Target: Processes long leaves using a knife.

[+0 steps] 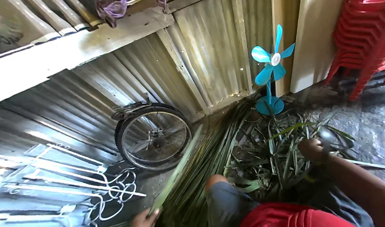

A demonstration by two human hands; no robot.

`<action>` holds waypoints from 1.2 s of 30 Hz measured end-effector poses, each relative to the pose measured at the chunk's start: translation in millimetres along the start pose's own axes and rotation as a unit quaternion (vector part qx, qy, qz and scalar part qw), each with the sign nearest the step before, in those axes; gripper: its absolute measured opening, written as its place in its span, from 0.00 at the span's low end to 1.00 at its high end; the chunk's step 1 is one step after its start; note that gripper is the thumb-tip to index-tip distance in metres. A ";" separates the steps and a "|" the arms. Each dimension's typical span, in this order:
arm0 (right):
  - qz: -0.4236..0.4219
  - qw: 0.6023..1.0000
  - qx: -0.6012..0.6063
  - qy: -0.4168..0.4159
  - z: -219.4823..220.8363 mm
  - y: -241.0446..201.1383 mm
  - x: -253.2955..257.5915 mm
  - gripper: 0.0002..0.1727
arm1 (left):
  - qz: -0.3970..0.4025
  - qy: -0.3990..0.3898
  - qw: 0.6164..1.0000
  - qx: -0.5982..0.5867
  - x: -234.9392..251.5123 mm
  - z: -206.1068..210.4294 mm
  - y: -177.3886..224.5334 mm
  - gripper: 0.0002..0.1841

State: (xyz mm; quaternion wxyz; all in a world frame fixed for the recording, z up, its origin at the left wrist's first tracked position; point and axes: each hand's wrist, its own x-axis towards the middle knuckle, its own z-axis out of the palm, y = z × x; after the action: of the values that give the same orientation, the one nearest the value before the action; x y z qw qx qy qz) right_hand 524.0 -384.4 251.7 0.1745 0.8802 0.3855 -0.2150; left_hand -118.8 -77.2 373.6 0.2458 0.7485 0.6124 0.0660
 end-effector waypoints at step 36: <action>-0.204 0.564 0.797 -0.075 -60.6 -159.3 -142.1 0.16 | 0.392 0.130 0.911 0.022 -75.8 187.7 300.1 0.07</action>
State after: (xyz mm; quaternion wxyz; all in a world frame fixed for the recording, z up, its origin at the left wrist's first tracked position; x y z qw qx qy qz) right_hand 332.0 -339.2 353.4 -0.6177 0.5407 0.2125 -0.5301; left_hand 203.3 -241.8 360.2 0.1023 0.9183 0.2975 0.2403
